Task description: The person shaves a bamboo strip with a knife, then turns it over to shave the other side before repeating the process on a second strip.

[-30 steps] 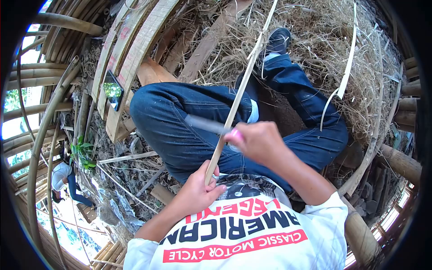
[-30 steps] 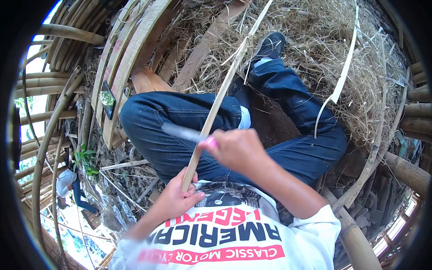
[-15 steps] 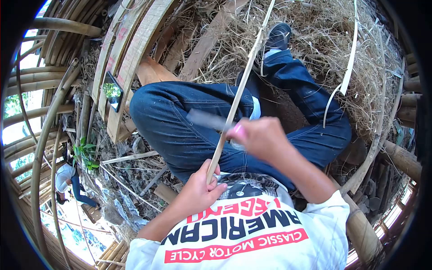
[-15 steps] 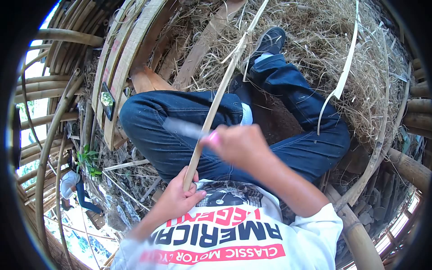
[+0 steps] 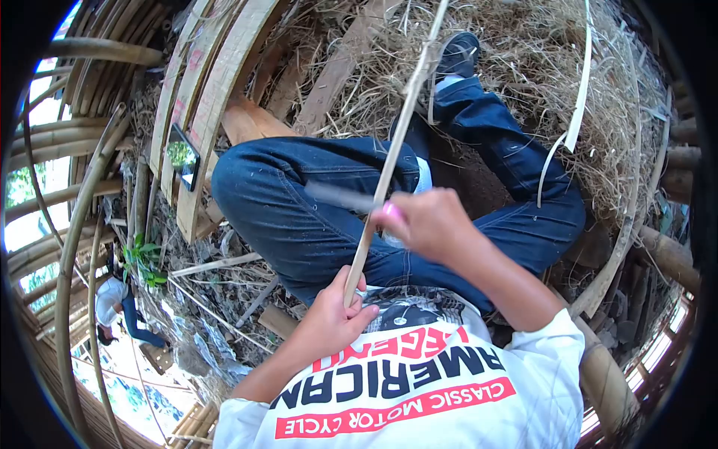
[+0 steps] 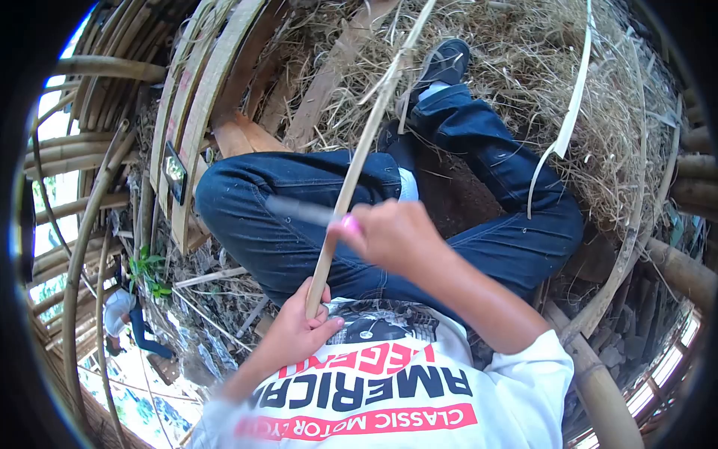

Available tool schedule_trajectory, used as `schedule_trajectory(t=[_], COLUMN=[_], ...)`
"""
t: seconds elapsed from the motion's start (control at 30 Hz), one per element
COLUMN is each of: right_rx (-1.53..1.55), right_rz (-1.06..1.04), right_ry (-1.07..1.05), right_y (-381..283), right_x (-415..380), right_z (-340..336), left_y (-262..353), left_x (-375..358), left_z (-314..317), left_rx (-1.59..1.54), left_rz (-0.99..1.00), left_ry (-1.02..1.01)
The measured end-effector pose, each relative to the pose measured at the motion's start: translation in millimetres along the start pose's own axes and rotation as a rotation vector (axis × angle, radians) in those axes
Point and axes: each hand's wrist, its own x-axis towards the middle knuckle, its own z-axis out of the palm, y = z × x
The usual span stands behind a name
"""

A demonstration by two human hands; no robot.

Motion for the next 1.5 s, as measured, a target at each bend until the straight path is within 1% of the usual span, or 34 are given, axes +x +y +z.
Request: schedule_trajectory(t=[0.03, 0.07, 0.1, 0.17, 0.2, 0.23, 0.3, 0.33, 0.37, 0.43, 0.47, 0.5, 0.57, 0.6, 0.63, 0.7, 0.77, 0.8, 0.83, 0.9, 0.93, 0.97, 1.03, 1.07, 1.1, 1.17, 1.27, 1.3, 1.37, 1.43, 1.5], right_rx=[0.014, -0.061, -0.059, -0.031, 0.028, 0.029, -0.011, -0.066, -0.045, 0.085, 0.056, 0.102, 0.135, 0.125, 0.077, 0.046, -0.112, -0.033, -0.031, -0.151, -0.132, -0.065, -0.07, -0.119, -0.143, -0.171, -0.103, -0.105, -0.138, -0.123, -0.101], right_rz=[0.063, 0.109, 0.134, 0.004, -0.027, -0.019, 0.1, 0.181, 0.185, 0.095, 0.023, 0.006, 0.106, 0.136, 0.129, 0.069, -0.039, -0.033, -0.03, 0.073, 0.099, 0.078, 0.015, 0.022, 0.082, 0.108, 0.028, 0.034, 0.105, 0.119, 0.066], right_ry=[0.082, 0.084, 0.097, -0.012, -0.038, -0.032, 0.082, 0.091, 0.055, -0.07, -0.117, -0.12, -0.14, -0.132, -0.044, -0.021, -0.091, -0.09, -0.093, 0.043, -0.03, -0.041, -0.114, -0.061, -0.007, 0.035, -0.015, -0.014, 0.075, 0.059, -0.007], right_y=[16, 25, 20, -5, -14, -7, 23, 32, 33, 7, -9, -13, 0, 5, 12, 10, -5, -6, 2, 23, 18, 8, 0, 6, 19, 29, 14, 20, 37, 31, 16], right_x=[9, 14, 7, -2, -6, -5, 9, 15, 15, 4, -3, -4, 7, 16, 19, 19, 7, 3, 6, 16, 12, 6, 0, 4, 13, 18, 5, 6, 16, 18, 7], right_z=[2, 0, 0, 1, 2, 3, 6, -5, -6, -7, -8, -4, -6, -11, -12, -12, -15, -11, -11, -16, -18, -16, -13, -14, -14, -21, -13, -11, -13, -19, -14], left_y=[-2, -3, -5, -4, -1, -1, -5, -5, -6, -4, -2, -1, 4, 6, 7, 10, 10, 10, 7, 1, 2, 3, 5, 5, 4, 3, 5, 5, 0, -3, -1], left_x=[3, 3, 0, 1, 1, 2, 4, 3, 1, 1, 1, 0, 2, 3, 1, 0, -1, -2, -2, 3, 3, 1, 1, 2, 3, 2, 0, -1, 4, 1, -1], left_z=[1, 2, 2, -1, 1, 0, -2, -2, -1, 0, 2, 4, 6, 6, 5, 4, 3, 3, 3, 2, 3, 4, 4, 3, 3, 4, 2, 3, 3, 4, 2], left_rx=[-0.021, -0.042, -0.026, 0.03, 0.007, 0.013, 0.058, 0.063, 0.064, 0.066, 0.067, 0.066, 0.089, 0.115, 0.118, 0.144, 0.156, 0.16, 0.159, 0.141, 0.138, 0.163, 0.189, 0.19, 0.19, 0.178, 0.182, 0.189, 0.171, 0.154, 0.186], left_rz=[-0.007, -0.022, -0.027, -0.026, -0.027, -0.028, 0.003, 0.003, -0.013, -0.022, -0.018, -0.019, -0.04, -0.058, -0.064, -0.054, -0.052, -0.066, -0.07, -0.034, -0.036, -0.055, -0.066, -0.064, -0.063, -0.056, -0.064, -0.078, -0.046, -0.023, -0.065], left_ry=[0.007, 0.009, -0.014, -0.011, -0.001, -0.008, 0.009, 0.012, 0.01, 0.01, 0.016, 0.022, 0.036, 0.051, 0.054, 0.046, 0.048, 0.048, 0.046, 0.064, 0.068, 0.064, 0.058, 0.061, 0.064, 0.061, 0.06, 0.06, 0.065, 0.078, 0.052])
